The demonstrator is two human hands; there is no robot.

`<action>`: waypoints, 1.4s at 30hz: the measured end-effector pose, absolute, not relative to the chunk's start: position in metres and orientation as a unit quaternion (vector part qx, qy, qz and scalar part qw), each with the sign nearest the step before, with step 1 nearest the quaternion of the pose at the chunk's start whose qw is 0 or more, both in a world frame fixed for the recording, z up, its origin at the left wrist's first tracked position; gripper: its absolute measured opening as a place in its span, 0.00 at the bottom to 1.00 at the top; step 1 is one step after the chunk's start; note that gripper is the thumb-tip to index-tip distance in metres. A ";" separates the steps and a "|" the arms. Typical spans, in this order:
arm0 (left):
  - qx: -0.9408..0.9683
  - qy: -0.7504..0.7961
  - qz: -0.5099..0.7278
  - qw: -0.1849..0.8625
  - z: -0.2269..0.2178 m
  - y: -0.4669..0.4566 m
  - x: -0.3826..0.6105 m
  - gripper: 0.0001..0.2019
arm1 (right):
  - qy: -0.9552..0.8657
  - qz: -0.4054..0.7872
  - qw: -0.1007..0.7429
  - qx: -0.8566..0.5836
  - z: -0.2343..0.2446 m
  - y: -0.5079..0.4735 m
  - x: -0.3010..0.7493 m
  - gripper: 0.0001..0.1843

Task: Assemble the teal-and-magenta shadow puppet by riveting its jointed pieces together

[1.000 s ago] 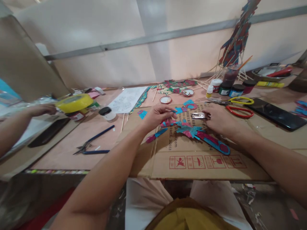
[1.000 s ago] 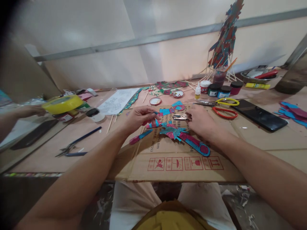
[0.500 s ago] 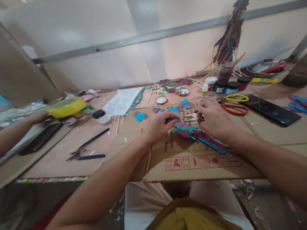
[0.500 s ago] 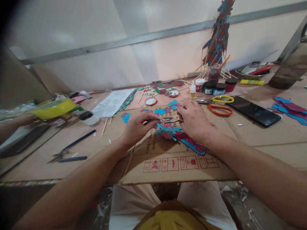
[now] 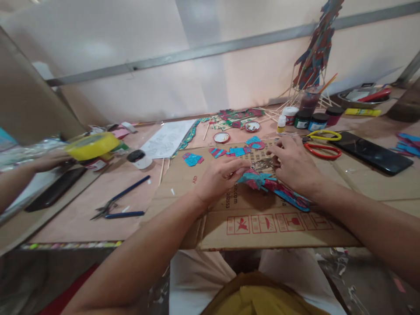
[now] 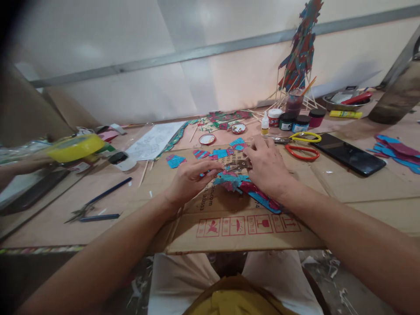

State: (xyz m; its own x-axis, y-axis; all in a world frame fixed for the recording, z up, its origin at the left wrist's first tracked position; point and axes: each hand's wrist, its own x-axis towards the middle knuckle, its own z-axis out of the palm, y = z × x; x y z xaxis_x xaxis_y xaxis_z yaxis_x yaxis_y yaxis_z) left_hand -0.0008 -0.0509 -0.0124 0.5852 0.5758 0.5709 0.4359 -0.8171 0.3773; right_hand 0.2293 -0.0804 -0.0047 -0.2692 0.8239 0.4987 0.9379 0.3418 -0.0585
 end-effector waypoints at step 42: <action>0.938 0.204 0.260 -0.106 -0.008 -0.053 -0.001 0.11 | -0.744 -0.214 0.182 -0.606 -0.009 -0.092 0.214 0.22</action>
State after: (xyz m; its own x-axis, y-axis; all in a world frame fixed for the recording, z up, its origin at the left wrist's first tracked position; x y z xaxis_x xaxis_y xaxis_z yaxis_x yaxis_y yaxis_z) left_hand -0.0014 -0.0525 -0.0084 0.7819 0.3270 0.5307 0.4370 -0.8947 -0.0926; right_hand 0.2136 -0.0918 -0.0089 -0.1997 0.8244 0.5296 0.9798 0.1741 0.0984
